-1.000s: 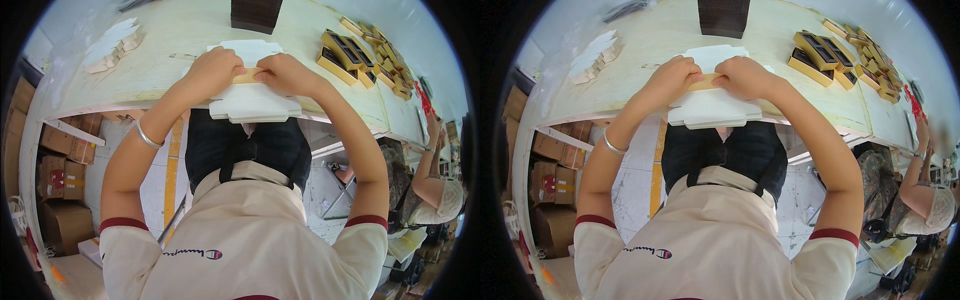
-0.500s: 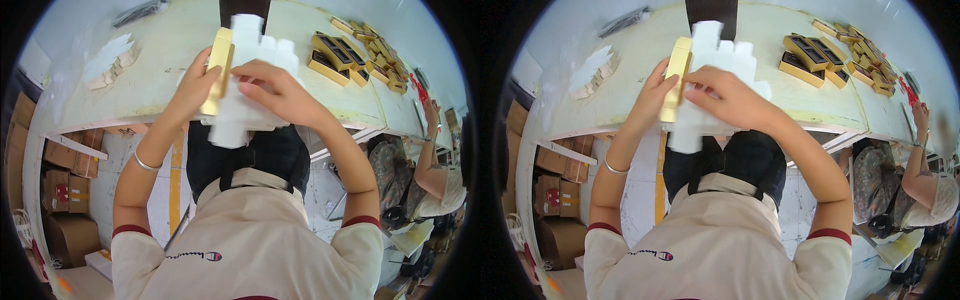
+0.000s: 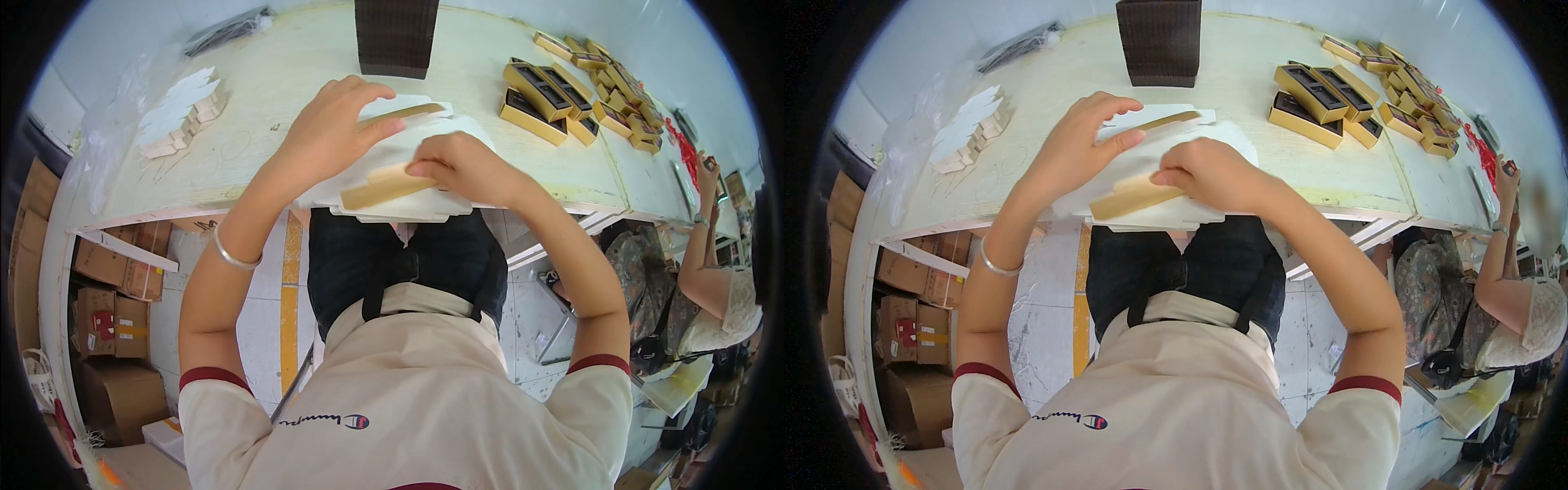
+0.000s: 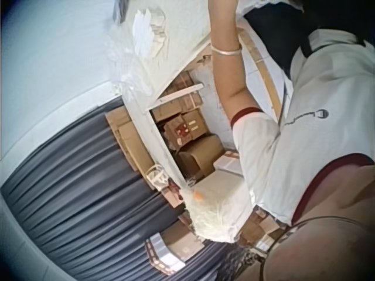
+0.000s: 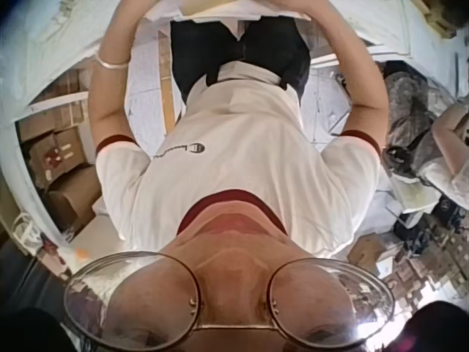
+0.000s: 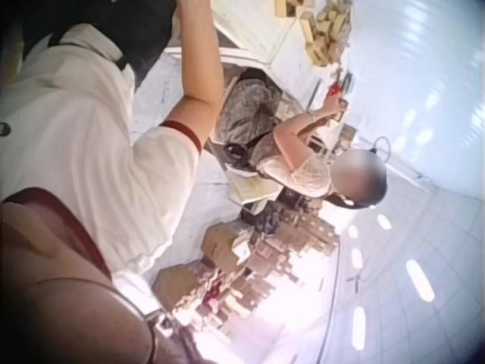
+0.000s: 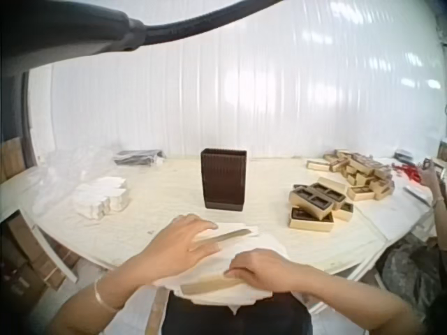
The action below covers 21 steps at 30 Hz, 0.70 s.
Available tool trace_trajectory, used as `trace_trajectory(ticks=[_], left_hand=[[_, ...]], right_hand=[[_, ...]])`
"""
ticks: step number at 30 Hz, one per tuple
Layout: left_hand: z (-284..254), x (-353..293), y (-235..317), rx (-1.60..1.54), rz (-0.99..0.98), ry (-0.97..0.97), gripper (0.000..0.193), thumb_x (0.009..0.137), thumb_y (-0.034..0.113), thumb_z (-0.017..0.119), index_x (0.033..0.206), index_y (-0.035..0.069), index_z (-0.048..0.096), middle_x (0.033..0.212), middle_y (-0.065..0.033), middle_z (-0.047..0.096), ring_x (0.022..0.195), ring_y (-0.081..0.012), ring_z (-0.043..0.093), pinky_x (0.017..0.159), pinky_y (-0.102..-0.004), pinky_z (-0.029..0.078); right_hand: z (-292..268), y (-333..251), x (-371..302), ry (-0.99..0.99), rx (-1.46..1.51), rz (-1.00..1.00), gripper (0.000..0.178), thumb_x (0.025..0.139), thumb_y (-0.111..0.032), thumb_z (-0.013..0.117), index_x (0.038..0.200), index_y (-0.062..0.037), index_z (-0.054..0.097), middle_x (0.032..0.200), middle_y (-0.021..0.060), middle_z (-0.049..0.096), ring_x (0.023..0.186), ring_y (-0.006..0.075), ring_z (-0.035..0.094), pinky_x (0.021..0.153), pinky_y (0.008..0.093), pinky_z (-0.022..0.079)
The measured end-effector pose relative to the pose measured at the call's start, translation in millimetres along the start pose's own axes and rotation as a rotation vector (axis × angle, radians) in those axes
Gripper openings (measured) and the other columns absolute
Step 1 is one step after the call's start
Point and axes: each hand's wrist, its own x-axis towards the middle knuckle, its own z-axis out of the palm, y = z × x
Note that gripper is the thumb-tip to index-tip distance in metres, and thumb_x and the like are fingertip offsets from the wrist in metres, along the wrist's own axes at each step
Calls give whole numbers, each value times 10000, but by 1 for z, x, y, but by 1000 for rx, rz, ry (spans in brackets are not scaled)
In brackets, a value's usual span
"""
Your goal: The person folds flat white cardboard pieces into small rectangular boxes, inserts a gold inner tray, and places a dark brown lid on top. They repeat this process for multiple units, stacking the finished boxes on the table.
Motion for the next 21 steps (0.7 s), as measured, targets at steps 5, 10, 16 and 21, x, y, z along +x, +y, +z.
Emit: trace_trajectory(ticks=[5, 10, 16, 21], left_hand=[[-12, -33, 38, 4, 34, -237, 302, 783, 237, 699, 984, 31, 605, 932, -91, 597, 881, -261, 571, 775, -357, 473], [3, -47, 27, 108, 122, -215, 197, 790, 185, 668, 900, 35, 602, 861, -72, 575, 808, -265, 567, 704, -363, 486], [13, -42, 20, 140, 235, -58, 100, 826, 145, 615, 836, 46, 614, 771, -83, 536, 745, -275, 557, 680, -368, 479], [18, -34, 3, 75, 49, -116, 138, 862, 157, 566, 870, 27, 611, 743, -94, 565, 735, -295, 559, 683, -388, 466]], right_hand=[[-6, -3, 24, -211, 151, 241, 153, 866, -170, 616, 944, -43, 586, 692, 62, 519, 662, 157, 475, 609, 289, 389], [-8, 1, 14, -67, 87, 86, 195, 845, -148, 640, 1011, -78, 564, 756, 42, 525, 720, 162, 487, 655, 288, 401], [-1, -1, -5, 141, -277, -327, 138, 792, -101, 652, 913, -44, 615, 873, 92, 560, 848, 293, 539, 739, 375, 437], [6, 10, 13, 25, -266, -157, 138, 813, -96, 622, 910, 2, 625, 814, 141, 569, 753, 293, 541, 679, 372, 443]])
